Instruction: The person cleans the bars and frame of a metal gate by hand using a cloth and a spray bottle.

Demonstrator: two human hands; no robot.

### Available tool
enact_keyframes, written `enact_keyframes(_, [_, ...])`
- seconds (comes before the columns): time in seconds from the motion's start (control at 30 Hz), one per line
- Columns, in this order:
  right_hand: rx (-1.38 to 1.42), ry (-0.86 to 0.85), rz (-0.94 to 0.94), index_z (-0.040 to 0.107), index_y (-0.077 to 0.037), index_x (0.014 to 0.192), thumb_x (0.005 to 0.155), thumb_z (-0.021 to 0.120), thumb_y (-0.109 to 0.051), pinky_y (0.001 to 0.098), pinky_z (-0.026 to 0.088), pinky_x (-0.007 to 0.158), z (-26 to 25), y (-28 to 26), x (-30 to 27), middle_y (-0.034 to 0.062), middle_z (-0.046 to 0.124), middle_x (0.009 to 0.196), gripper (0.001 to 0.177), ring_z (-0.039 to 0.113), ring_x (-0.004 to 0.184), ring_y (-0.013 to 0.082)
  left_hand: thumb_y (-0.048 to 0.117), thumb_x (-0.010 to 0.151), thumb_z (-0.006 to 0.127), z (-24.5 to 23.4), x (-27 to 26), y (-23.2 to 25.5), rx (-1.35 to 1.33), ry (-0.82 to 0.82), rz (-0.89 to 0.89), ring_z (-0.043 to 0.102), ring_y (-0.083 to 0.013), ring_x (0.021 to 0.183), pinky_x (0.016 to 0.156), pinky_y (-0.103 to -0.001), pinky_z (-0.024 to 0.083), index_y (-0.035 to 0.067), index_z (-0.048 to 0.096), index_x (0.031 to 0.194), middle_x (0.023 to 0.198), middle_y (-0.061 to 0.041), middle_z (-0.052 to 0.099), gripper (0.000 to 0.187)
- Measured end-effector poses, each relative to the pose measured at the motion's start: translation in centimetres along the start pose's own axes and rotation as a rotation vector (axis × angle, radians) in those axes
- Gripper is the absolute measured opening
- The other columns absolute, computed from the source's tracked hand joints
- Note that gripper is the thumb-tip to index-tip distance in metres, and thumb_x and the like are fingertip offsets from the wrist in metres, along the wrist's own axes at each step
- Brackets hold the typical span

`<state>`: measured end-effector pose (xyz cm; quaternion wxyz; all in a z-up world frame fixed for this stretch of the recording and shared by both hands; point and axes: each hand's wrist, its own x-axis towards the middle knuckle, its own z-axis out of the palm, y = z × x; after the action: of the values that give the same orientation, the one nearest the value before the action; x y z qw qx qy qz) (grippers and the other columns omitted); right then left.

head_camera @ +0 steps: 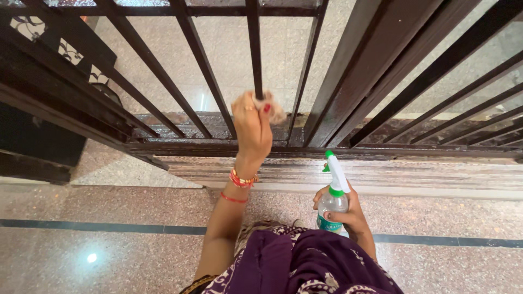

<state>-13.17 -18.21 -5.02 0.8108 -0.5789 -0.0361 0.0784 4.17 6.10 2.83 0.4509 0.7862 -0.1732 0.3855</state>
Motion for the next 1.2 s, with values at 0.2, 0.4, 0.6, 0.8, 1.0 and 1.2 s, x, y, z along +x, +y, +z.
enact_keyframes(0.2, [-0.002,-0.031,0.022,0.038,-0.001,0.151,0.055,0.080,-0.006,0.0412,0.058,0.081,1.0,-0.9,-0.1,0.0177,0.073,0.092,0.105,0.072,0.084,0.0273,0.006,0.102,0.050,0.9,-6.4,-2.3,0.006,-0.041,-0.060,0.052,-0.0411,0.103,0.095,-0.051,0.040,-0.009,0.052,0.120,0.107,-0.025,0.056,0.023])
enact_keyframes(0.4, [-0.005,-0.035,0.052,0.037,-0.004,0.153,0.054,0.081,-0.006,0.0399,0.056,0.082,1.2,-2.1,-0.7,0.0167,0.072,0.091,0.109,0.071,0.084,0.0264,0.005,0.101,0.053,1.5,-8.5,-2.6,0.059,-0.051,-0.137,0.054,-0.0431,0.111,0.101,-0.052,0.040,-0.004,0.056,0.118,0.112,-0.022,0.060,0.020])
enact_keyframes(0.6, [-0.045,-0.029,0.059,0.039,-0.004,0.151,0.051,0.080,-0.009,0.0404,0.058,0.082,-0.1,-2.6,-1.2,0.0158,0.073,0.092,0.108,0.073,0.084,0.0265,0.007,0.101,0.054,2.5,-9.7,-2.7,0.150,0.030,-0.146,0.052,-0.0426,0.118,0.106,-0.052,0.038,-0.005,0.055,0.121,0.119,-0.024,0.058,0.023])
enact_keyframes(0.8, [-0.020,-0.054,0.029,0.041,-0.002,0.149,0.053,0.080,-0.007,0.0425,0.058,0.080,-1.3,-2.2,-1.2,0.0178,0.072,0.091,0.104,0.072,0.083,0.0280,0.010,0.104,0.052,1.5,-8.2,-0.1,-0.073,0.026,-0.369,0.064,-0.0295,0.102,0.090,-0.042,0.050,0.000,0.062,0.119,0.101,-0.014,0.071,0.021])
enact_keyframes(1.0, [-0.042,-0.076,0.035,0.040,-0.002,0.149,0.053,0.080,-0.007,0.0430,0.059,0.079,-1.5,-2.2,-1.0,0.0177,0.072,0.091,0.104,0.072,0.083,0.0284,0.022,0.112,0.043,0.3,-2.8,1.7,-0.498,-0.027,-0.416,0.075,-0.0117,0.078,0.066,-0.023,0.063,0.002,0.057,0.126,0.095,-0.007,0.073,0.029])
enact_keyframes(1.2, [-0.046,-0.114,0.023,0.039,-0.002,0.149,0.053,0.079,-0.009,0.0420,0.058,0.080,-0.1,-2.5,-0.7,0.0173,0.072,0.092,0.105,0.073,0.084,0.0277,0.032,0.114,0.047,-2.2,6.0,4.6,-0.811,-0.060,-0.149,0.069,-0.0094,0.072,0.060,-0.022,0.056,0.000,0.051,0.140,0.095,-0.008,0.073,0.041])
